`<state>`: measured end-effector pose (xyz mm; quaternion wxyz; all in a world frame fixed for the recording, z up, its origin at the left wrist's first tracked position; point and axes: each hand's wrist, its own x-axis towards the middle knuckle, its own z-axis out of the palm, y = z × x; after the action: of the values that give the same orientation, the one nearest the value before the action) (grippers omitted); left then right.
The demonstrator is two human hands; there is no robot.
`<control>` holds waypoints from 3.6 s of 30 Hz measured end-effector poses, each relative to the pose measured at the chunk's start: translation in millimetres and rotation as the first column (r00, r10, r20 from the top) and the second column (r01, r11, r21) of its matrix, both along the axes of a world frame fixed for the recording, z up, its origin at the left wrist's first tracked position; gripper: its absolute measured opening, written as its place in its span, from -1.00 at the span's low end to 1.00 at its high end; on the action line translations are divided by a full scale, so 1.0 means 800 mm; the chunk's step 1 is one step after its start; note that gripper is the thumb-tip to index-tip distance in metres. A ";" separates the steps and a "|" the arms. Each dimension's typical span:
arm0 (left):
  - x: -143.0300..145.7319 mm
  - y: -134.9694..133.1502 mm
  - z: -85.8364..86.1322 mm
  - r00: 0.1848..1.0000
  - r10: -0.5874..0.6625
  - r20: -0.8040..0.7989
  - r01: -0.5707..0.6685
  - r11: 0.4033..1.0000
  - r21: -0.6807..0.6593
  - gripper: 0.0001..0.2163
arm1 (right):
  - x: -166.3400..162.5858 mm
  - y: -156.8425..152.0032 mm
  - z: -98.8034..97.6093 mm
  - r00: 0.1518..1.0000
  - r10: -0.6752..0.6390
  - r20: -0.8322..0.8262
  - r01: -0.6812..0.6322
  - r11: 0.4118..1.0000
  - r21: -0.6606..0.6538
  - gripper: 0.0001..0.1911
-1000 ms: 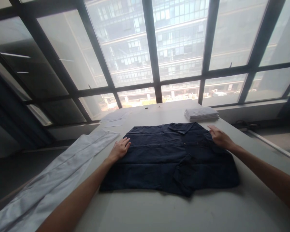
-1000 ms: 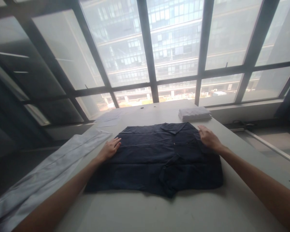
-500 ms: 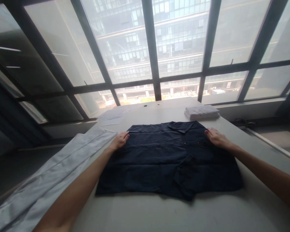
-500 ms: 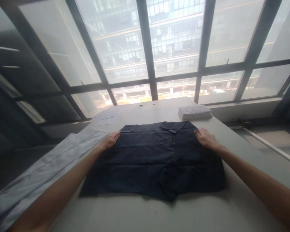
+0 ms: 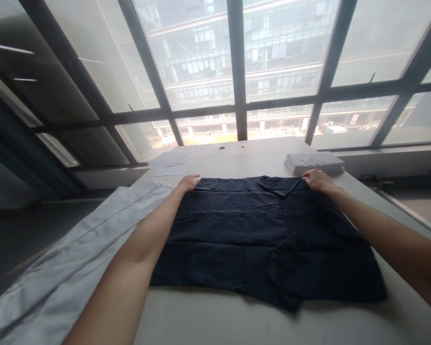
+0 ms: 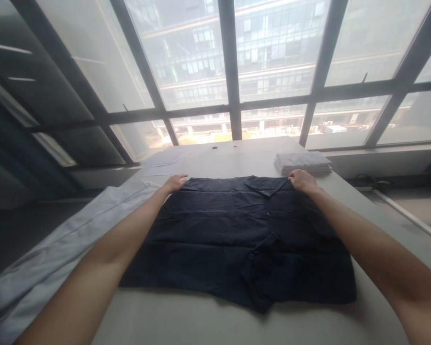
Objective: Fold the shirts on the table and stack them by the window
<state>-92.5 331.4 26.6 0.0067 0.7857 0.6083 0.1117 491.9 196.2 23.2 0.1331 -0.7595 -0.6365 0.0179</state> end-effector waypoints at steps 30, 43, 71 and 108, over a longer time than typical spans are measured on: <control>0.014 -0.007 0.039 0.996 0.053 0.071 -0.062 0.989 0.136 -0.78 | 0.003 0.021 0.014 0.992 0.120 0.041 -0.125 0.983 0.131 -0.72; -0.018 -0.111 0.036 0.961 -0.095 0.260 0.008 0.948 0.317 -0.86 | 0.008 -0.065 -0.001 0.965 0.263 0.005 -0.246 0.896 0.371 -0.79; 0.307 -0.174 -0.015 0.895 -0.446 -0.009 0.447 0.895 0.006 -0.51 | -0.204 -0.014 -0.020 0.975 0.223 0.005 -0.222 0.972 0.080 -0.51; 0.327 -0.166 -0.050 0.925 -0.379 0.028 0.379 0.915 -0.142 -0.39 | -0.023 -0.039 -0.056 0.970 0.226 0.091 -0.202 0.955 -0.219 -0.19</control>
<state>168.9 198.3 -13.3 0.0851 0.8861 0.4512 0.0636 473.8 164.6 -22.0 0.0132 -0.6954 -0.7164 0.0548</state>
